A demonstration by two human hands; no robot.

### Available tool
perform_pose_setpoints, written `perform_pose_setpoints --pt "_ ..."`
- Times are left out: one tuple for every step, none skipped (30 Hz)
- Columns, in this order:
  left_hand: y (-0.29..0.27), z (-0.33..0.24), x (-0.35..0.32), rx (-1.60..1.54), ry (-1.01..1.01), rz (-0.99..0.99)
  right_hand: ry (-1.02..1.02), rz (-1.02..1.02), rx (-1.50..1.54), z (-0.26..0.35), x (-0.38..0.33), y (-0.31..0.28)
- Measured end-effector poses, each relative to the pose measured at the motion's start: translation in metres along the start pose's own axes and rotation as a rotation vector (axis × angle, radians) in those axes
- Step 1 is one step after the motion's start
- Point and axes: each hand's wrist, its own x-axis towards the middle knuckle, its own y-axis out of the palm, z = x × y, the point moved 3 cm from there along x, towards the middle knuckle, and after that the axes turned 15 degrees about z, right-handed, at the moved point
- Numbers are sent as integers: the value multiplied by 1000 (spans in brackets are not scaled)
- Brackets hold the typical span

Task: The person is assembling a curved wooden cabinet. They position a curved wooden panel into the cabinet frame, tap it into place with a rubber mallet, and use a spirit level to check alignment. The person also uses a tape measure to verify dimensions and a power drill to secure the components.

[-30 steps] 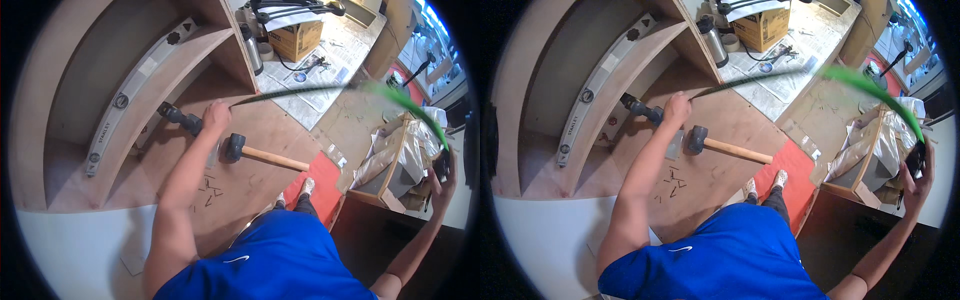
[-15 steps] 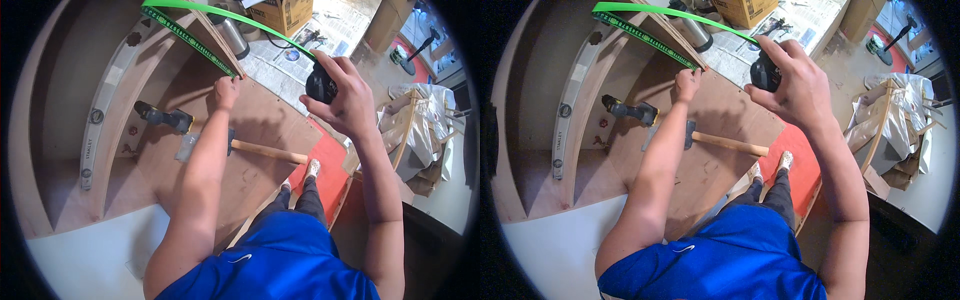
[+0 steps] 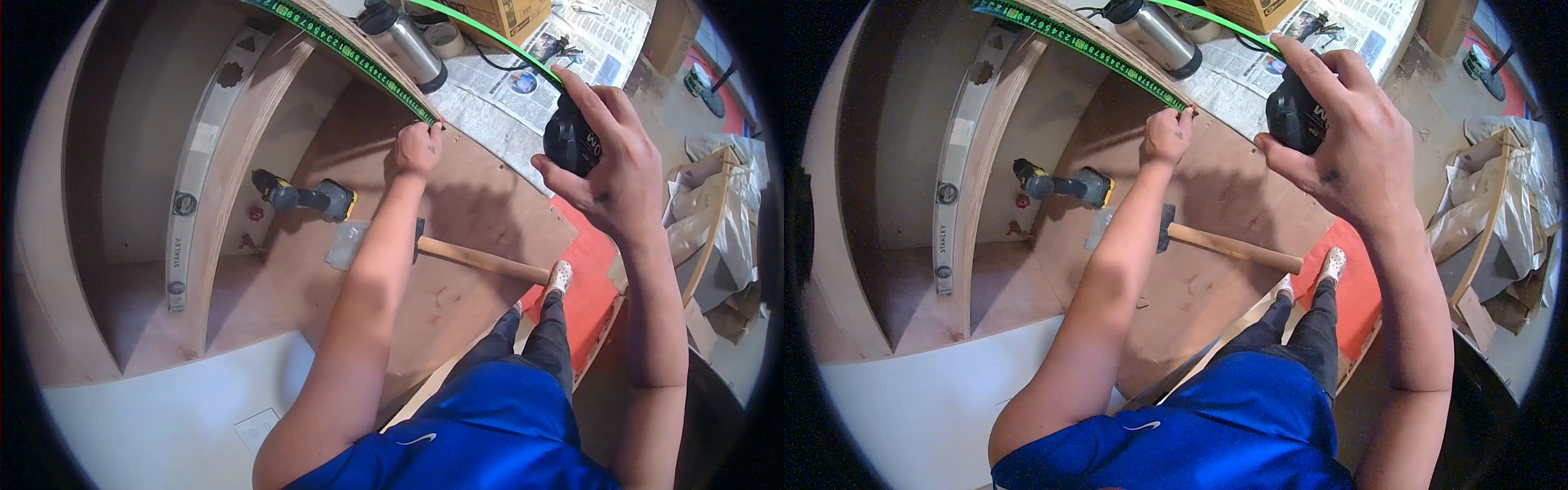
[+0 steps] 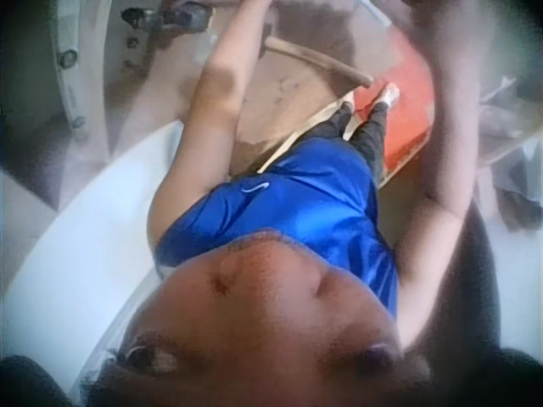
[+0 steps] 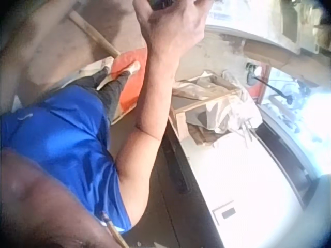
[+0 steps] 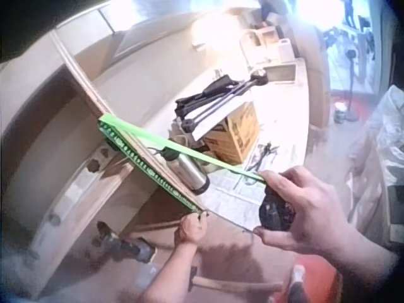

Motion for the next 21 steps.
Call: perform_pose_setpoints --pt "3 4 1 3 16 2 -10 -5 -7 -1 -1 2" --pt "4 5 1 6 33 4 -20 -10 -15 -2 -2 4" --pt "6 7 2 9 49 6 -21 -10 -3 -3 -2 6" --pt "7 9 3 10 49 10 -22 -10 9 -3 -3 7" --pt "8 9 4 10 48 14 -22 -9 19 -4 -3 9" --pt "8 8 5 9 48 18 -17 -9 21 -4 -4 11" --pt "9 7 5 16 49 16 -11 -8 22 -5 -5 13" --pt "10 7 4 25 46 10 -11 -7 25 -6 -5 14" --pt "10 8 3 34 44 4 -9 0 37 -6 -5 15" --pt "10 8 3 27 29 12 -8 6 49 -7 -5 16" --pt "11 9 3 17 14 19 -6 12 59 -8 -5 17" --pt "12 9 3 8 0 26 -10 9 67 -8 -5 17" --pt "12 9 3 24 -9 17 -15 6 74 -8 -4 17" --pt "12 8 3 37 -18 9 -17 5 80 -8 -4 18" --pt "12 7 3 50 -27 1 -20 3 80 -7 -4 18" --pt "11 6 2 54 -37 4 -23 1 80 -7 -4 19" --pt "12 5 2 57 -44 7 -25 -3 78 -8 -4 19" --pt "11 4 3 60 -52 9 -24 0 85 -8 -3 19" --pt "11 2 2 50 -50 2 -24 3 92 -7 -3 19" --pt "11 1 1 41 -47 -5 -25 4 99 -8 -3 20" --pt "10 1 1 32 -45 -12 -17 23 105 -8 -3 20"
